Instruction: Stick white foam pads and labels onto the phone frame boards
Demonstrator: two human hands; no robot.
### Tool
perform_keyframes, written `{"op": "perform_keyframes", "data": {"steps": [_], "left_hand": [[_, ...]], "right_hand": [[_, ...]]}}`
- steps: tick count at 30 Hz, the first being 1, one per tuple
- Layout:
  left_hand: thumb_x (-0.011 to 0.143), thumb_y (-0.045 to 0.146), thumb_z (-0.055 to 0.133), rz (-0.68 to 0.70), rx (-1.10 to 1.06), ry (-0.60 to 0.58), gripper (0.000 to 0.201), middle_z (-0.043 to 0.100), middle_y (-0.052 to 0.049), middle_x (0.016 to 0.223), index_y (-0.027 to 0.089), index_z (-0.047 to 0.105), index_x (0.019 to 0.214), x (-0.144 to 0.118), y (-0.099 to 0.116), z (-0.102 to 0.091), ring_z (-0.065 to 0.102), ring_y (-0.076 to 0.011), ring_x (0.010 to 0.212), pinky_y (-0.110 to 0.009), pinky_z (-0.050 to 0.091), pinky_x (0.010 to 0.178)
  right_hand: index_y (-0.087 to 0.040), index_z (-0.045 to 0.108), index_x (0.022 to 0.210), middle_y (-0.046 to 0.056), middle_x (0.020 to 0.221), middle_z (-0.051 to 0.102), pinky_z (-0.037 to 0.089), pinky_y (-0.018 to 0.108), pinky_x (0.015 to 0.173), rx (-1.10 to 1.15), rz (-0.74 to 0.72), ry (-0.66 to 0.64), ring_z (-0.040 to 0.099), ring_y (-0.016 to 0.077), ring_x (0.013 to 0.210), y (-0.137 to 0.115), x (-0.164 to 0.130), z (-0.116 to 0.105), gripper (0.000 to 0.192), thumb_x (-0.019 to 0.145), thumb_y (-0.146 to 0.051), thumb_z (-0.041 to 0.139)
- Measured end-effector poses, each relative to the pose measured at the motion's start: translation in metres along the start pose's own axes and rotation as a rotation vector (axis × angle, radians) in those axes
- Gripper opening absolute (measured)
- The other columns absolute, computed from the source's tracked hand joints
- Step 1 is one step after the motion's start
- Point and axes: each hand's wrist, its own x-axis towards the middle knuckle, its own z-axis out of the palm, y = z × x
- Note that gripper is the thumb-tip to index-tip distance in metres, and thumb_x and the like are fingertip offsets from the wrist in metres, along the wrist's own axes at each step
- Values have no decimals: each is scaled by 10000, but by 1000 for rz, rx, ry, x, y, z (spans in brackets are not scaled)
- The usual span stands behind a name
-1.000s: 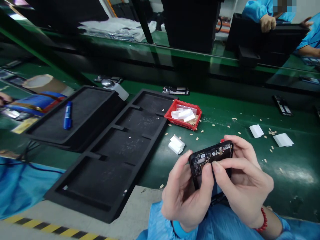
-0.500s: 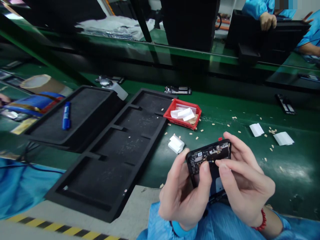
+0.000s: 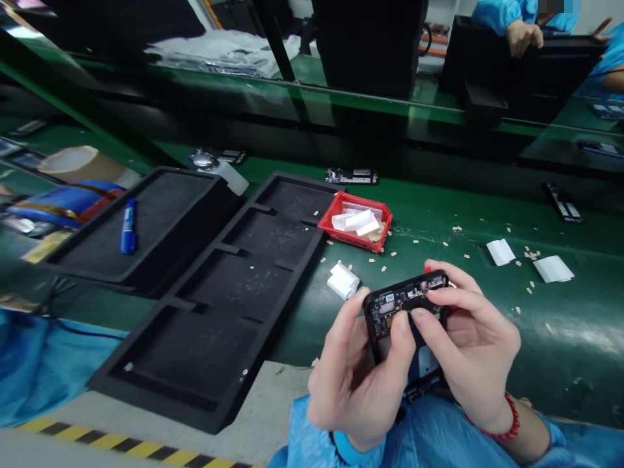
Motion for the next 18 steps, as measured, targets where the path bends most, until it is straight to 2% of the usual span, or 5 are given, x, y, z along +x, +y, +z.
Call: {"op": "perform_keyframes", "data": {"steps": [7, 10, 13, 16, 18], "left_hand": [[777, 150, 802, -199, 0, -100, 360, 828, 12, 866, 215, 762, 1129, 5, -9, -2, 787, -156, 668, -181, 647, 620], [891, 296, 717, -353, -151, -237, 290, 823, -20, 997, 236, 755, 1173, 8, -19, -6, 798, -198, 854, -229, 659, 724], [905, 429, 687, -579, -339, -460, 316, 791, -47, 1146, 241, 768, 1146, 5, -34, -9, 737, -264, 1106, -328, 614, 948], [837, 460, 758, -744, -323, -572, 448, 764, -55, 1212, 246, 715, 1229, 0, -49, -10, 684, -286, 1202, -376, 541, 1064], [836, 435, 766, -785, -276, -564, 579, 727, -54, 1285, 279, 603, 1369, 0, -59, -11, 683, -265, 1203, -358, 546, 1049]], "right_hand": [[-290, 760, 955, 0, 1224, 734, 600, 227, 957, 207, 209, -48, 705, 140, 1143, 12, 8, -7, 248, 868, -66, 700], [-296, 764, 975, -3, 1219, 743, 613, 196, 905, 288, 317, -39, 741, 123, 1049, 15, 7, -9, 233, 870, -94, 715], [-300, 758, 982, -9, 1188, 755, 623, 218, 897, 289, 313, -21, 750, 130, 1023, 21, 7, -6, 222, 860, -116, 731], [-287, 737, 1040, 24, 1282, 722, 594, 317, 1003, 113, 218, -126, 705, 176, 1166, 44, 16, -21, 166, 908, -202, 684], [-271, 718, 1103, 58, 1353, 680, 537, 380, 1085, -135, 149, -171, 633, 198, 1283, 70, 26, -47, 182, 950, -293, 622]]}}
